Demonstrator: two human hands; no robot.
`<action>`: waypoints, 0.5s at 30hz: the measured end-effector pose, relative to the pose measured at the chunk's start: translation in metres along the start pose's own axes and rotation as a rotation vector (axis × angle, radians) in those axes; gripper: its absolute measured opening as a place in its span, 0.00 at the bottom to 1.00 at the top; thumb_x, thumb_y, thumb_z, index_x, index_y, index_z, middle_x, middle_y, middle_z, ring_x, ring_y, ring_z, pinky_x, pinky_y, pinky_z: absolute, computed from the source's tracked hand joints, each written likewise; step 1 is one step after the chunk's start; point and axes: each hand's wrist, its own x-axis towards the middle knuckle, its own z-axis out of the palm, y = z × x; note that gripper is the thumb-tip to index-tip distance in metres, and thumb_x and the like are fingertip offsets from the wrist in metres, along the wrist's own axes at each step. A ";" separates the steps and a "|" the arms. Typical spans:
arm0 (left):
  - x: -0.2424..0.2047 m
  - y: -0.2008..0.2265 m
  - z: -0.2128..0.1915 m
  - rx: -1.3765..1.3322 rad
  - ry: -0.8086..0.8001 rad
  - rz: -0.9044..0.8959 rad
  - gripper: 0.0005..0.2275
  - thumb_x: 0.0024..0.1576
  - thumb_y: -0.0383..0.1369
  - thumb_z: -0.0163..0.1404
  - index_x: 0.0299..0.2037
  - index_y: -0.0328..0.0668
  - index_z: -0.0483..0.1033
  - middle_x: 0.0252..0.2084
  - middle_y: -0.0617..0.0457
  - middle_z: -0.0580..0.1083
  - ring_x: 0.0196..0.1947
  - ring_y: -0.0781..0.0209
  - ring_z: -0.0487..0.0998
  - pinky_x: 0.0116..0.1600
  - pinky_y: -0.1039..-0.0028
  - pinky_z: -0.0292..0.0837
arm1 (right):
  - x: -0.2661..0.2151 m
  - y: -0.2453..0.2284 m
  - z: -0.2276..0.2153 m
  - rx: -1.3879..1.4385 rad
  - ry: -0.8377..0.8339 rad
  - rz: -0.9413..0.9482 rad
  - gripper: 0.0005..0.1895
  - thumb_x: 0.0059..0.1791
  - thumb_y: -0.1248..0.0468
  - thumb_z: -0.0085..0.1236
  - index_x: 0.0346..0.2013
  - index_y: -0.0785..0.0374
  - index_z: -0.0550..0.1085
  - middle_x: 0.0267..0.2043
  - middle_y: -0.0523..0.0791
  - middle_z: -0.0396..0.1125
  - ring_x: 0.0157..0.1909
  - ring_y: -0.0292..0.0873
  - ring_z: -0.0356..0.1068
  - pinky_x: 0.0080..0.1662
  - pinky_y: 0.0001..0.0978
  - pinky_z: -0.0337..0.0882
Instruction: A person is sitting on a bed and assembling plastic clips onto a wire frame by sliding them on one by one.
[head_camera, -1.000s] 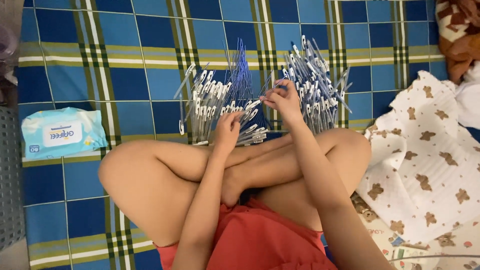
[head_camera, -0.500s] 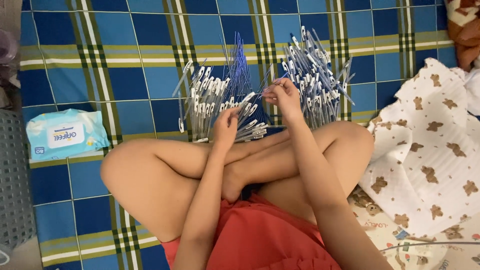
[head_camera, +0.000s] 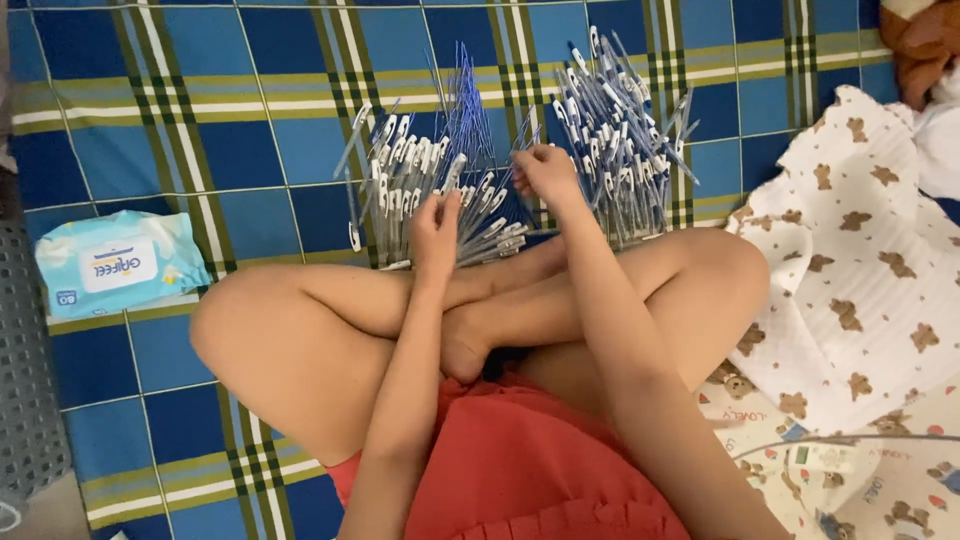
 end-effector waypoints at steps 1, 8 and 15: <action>0.001 -0.001 -0.002 -0.002 -0.004 -0.003 0.19 0.71 0.44 0.44 0.27 0.46 0.65 0.21 0.58 0.57 0.25 0.65 0.59 0.37 0.66 0.61 | -0.001 -0.002 -0.001 -0.002 0.004 0.004 0.09 0.46 0.60 0.58 0.28 0.64 0.78 0.23 0.51 0.73 0.23 0.41 0.77 0.26 0.30 0.80; -0.005 0.000 -0.010 -0.117 -0.088 -0.043 0.18 0.74 0.39 0.32 0.66 0.35 0.63 0.41 0.46 0.73 0.46 0.58 0.71 0.58 0.59 0.67 | 0.007 -0.006 0.000 -0.268 -0.025 -0.054 0.08 0.45 0.61 0.59 0.30 0.62 0.81 0.20 0.44 0.72 0.22 0.37 0.76 0.28 0.30 0.79; -0.024 -0.024 -0.018 -0.003 -0.101 -0.163 0.14 0.73 0.37 0.35 0.62 0.43 0.70 0.46 0.46 0.77 0.52 0.54 0.75 0.59 0.55 0.70 | 0.034 0.032 0.019 -0.675 -0.059 -0.142 0.13 0.45 0.51 0.60 0.30 0.55 0.83 0.19 0.43 0.73 0.39 0.52 0.78 0.46 0.45 0.75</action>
